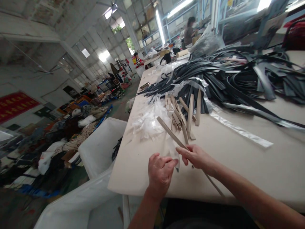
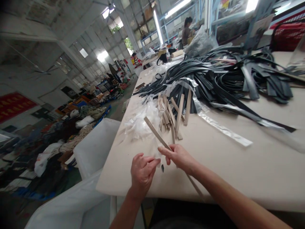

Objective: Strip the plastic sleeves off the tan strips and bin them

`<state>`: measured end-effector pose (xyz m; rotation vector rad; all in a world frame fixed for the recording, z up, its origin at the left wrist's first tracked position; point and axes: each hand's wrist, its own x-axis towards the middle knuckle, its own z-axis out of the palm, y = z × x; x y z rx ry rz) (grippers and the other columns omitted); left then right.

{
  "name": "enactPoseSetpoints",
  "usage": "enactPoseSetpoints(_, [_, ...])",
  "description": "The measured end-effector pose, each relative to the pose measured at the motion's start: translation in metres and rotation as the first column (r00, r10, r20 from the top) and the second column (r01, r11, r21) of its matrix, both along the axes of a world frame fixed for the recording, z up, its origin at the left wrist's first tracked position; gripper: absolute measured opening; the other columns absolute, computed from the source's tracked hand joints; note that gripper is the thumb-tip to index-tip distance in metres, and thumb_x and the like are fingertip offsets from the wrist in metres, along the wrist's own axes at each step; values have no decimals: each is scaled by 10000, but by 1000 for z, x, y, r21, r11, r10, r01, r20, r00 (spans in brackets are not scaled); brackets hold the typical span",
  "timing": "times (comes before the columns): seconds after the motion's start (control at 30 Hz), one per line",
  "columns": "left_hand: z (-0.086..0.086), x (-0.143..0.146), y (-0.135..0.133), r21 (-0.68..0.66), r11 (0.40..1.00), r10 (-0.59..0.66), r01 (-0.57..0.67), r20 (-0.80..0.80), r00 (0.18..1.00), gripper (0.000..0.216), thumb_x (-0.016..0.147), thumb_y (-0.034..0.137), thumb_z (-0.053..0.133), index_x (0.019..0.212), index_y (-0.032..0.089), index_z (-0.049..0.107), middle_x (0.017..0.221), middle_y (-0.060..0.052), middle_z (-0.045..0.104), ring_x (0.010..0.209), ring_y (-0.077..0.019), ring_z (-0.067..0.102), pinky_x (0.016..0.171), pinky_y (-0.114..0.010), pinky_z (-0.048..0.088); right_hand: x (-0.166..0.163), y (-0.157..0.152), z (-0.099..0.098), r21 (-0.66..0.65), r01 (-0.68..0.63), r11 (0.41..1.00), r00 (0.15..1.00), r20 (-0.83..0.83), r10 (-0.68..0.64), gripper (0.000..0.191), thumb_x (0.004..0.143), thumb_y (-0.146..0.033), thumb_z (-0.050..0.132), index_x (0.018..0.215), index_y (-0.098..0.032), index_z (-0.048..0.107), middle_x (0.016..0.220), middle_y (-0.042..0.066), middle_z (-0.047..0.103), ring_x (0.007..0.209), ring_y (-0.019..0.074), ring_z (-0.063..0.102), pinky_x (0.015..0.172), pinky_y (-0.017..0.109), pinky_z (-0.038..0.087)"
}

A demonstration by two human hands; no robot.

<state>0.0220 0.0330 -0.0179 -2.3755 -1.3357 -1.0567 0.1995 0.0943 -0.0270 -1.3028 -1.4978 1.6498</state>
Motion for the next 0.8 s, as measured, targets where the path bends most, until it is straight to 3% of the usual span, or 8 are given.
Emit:
enactPoseSetpoints(0.07, [-5,1,-2,-11,1000,-8,8,8,1000,226,866,148,585,989,311,682,833,27,720,775,-106,640,971,-345,370,-4,5,-1,41,22,999,998,56,-25,405,820,-498,613,613,-151,584,454,-51,454,394,65,350,384,206,266])
enactPoseSetpoints(0.17, [-12,-1,-2,-25,1000,-10,10,12,1000,228,867,142,580,976,311,686,828,28,717,767,-107,638,971,-350,369,-1,13,-4,88,37,995,992,114,-47,295,876,-371,616,688,-146,583,523,-70,483,425,60,391,424,190,325])
enactPoseSetpoints(0.33, [-18,-1,-1,-40,999,-16,17,19,1000,226,867,148,580,972,318,685,834,34,717,774,-101,643,1004,-356,351,10,24,-12,118,77,990,984,148,-95,281,922,-359,580,750,-137,583,642,-53,542,504,71,488,486,204,426])
enactPoseSetpoints(0.43, [-19,-1,-1,-24,1000,-11,11,27,1000,223,858,139,589,958,314,685,837,36,715,786,-104,642,1011,-360,346,23,30,-14,114,167,979,973,141,-182,309,922,-395,569,749,-139,574,625,-58,520,475,64,456,458,196,396])
enactPoseSetpoints(0.57, [-18,-3,0,-5,999,41,-41,42,998,217,852,139,596,952,309,687,844,24,712,795,-118,637,1010,-378,345,40,27,-8,91,278,956,953,95,-287,417,930,-513,439,816,-143,592,560,-59,483,381,56,319,378,204,255])
enactPoseSetpoints(0.7, [-15,4,2,-14,999,35,-34,29,999,217,856,148,595,966,312,685,851,19,713,800,-124,641,1027,-392,334,36,8,-2,52,159,986,985,55,-162,553,821,-644,455,747,-134,656,462,-23,499,358,75,305,364,233,212])
enactPoseSetpoints(0.8, [-17,12,2,-6,1000,-8,8,19,1000,231,863,145,584,987,314,680,848,23,715,800,-119,643,1032,-385,333,24,0,-1,76,117,990,991,55,-122,413,708,-554,631,579,-162,617,433,-16,510,403,88,372,411,230,266])
